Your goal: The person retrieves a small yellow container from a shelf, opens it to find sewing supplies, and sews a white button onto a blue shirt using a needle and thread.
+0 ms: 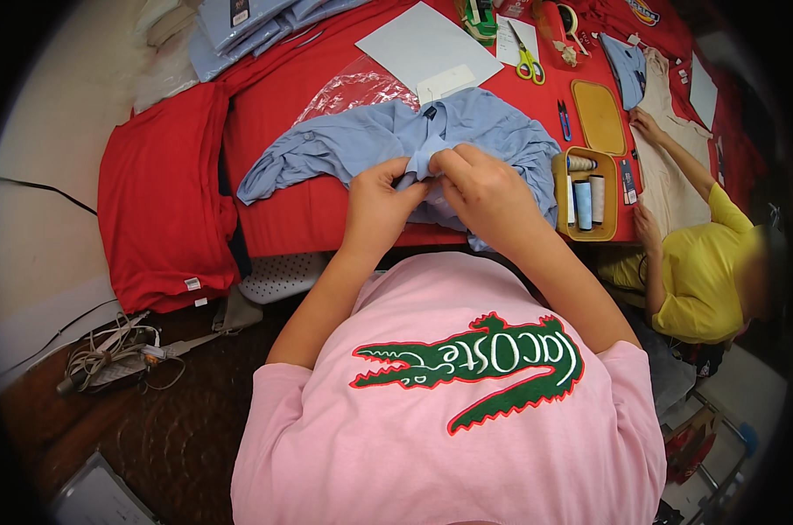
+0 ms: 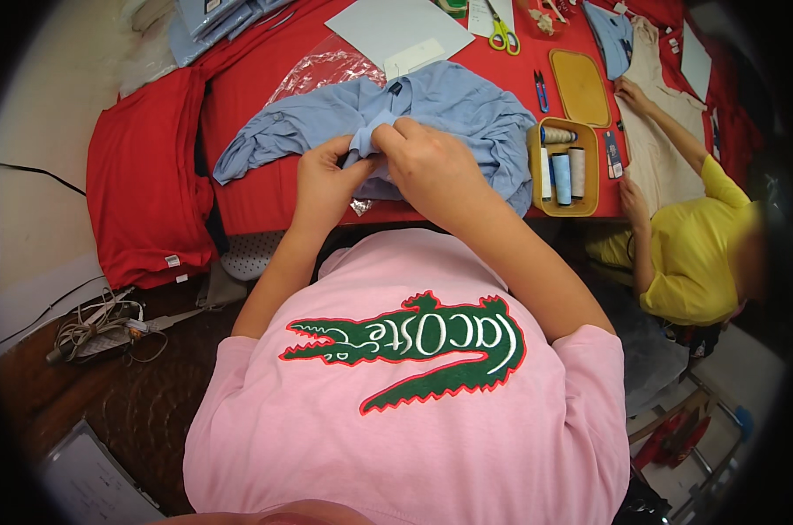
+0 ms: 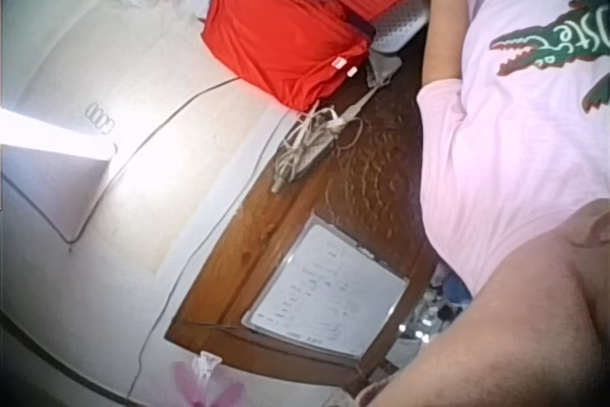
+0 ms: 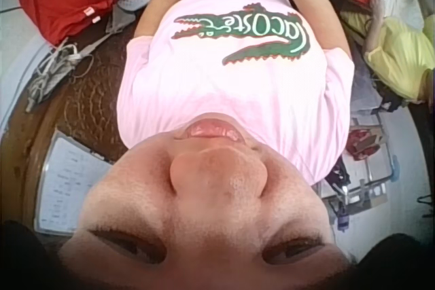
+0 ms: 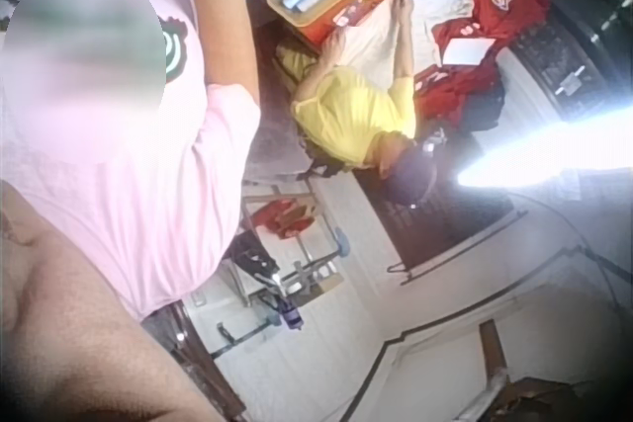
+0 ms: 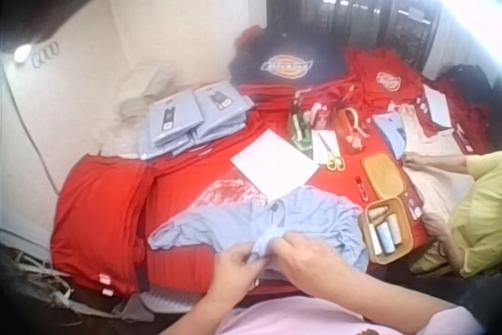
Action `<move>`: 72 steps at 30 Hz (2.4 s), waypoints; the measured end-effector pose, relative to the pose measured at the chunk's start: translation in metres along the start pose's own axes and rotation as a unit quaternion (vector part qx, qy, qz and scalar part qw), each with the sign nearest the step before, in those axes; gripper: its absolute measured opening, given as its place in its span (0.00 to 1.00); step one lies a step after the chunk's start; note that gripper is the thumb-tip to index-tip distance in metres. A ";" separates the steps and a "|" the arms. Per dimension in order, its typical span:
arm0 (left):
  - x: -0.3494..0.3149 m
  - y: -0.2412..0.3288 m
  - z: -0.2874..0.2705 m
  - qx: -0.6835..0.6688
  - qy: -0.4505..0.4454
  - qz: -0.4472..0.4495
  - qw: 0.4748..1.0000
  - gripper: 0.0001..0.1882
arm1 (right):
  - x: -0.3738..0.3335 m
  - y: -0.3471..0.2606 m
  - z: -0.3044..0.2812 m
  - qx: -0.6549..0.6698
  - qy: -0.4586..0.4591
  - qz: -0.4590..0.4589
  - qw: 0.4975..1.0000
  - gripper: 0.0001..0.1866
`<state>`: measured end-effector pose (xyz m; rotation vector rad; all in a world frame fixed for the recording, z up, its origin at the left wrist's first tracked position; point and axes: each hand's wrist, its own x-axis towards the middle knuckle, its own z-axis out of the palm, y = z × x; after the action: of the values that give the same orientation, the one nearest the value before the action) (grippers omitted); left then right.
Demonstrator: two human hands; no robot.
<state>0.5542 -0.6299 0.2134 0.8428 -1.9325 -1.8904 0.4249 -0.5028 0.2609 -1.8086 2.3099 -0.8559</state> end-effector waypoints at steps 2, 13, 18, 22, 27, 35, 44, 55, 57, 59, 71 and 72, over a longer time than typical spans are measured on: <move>-0.001 0.000 -0.003 0.043 0.000 0.031 0.999 0.11 | 0.000 0.006 0.004 0.064 0.007 -0.002 0.998 0.07; -0.006 0.034 -0.021 0.280 -0.115 0.265 0.915 0.17 | 0.072 0.068 -0.001 0.294 -0.394 0.112 0.864 0.12; -0.007 0.034 -0.023 0.286 -0.089 0.264 0.917 0.16 | 0.048 0.075 0.002 0.435 -0.387 0.175 0.794 0.09; -0.004 0.034 -0.018 0.287 -0.076 0.279 0.913 0.15 | 0.034 0.084 0.015 0.525 -0.318 0.203 0.763 0.08; 0.005 0.030 -0.016 0.302 -0.092 0.309 0.897 0.14 | 0.029 0.087 0.014 0.530 -0.281 0.210 0.772 0.08; 0.008 0.025 -0.007 0.334 -0.123 0.335 0.873 0.14 | 0.018 0.086 0.001 0.498 -0.326 0.235 0.768 0.07; 0.009 0.017 -0.011 0.294 -0.142 0.294 0.898 0.13 | 0.004 0.086 0.020 0.555 -0.312 0.255 0.728 0.06; 0.010 0.006 -0.009 0.300 -0.133 0.327 0.886 0.15 | 0.010 0.084 0.033 0.572 -0.213 0.283 0.739 0.05; 0.011 0.004 -0.010 0.245 -0.179 0.227 0.925 0.14 | 0.012 0.095 0.035 0.625 -0.113 0.327 0.699 0.05; 0.010 0.000 -0.012 0.150 -0.214 0.092 0.961 0.12 | 0.015 0.117 0.021 0.714 0.008 0.345 0.609 0.07; 0.007 -0.003 -0.016 -0.135 -0.200 -0.082 0.967 0.13 | -0.016 0.277 -0.115 0.725 0.343 0.204 0.562 0.08; 0.007 -0.003 -0.017 -0.139 -0.199 -0.080 0.967 0.12 | -0.018 0.284 -0.121 0.715 0.356 0.213 0.563 0.09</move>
<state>0.5596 -0.6470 0.2103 0.5814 -1.7779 -2.5156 0.1359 -0.4001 0.2228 -0.1138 1.0035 -2.4633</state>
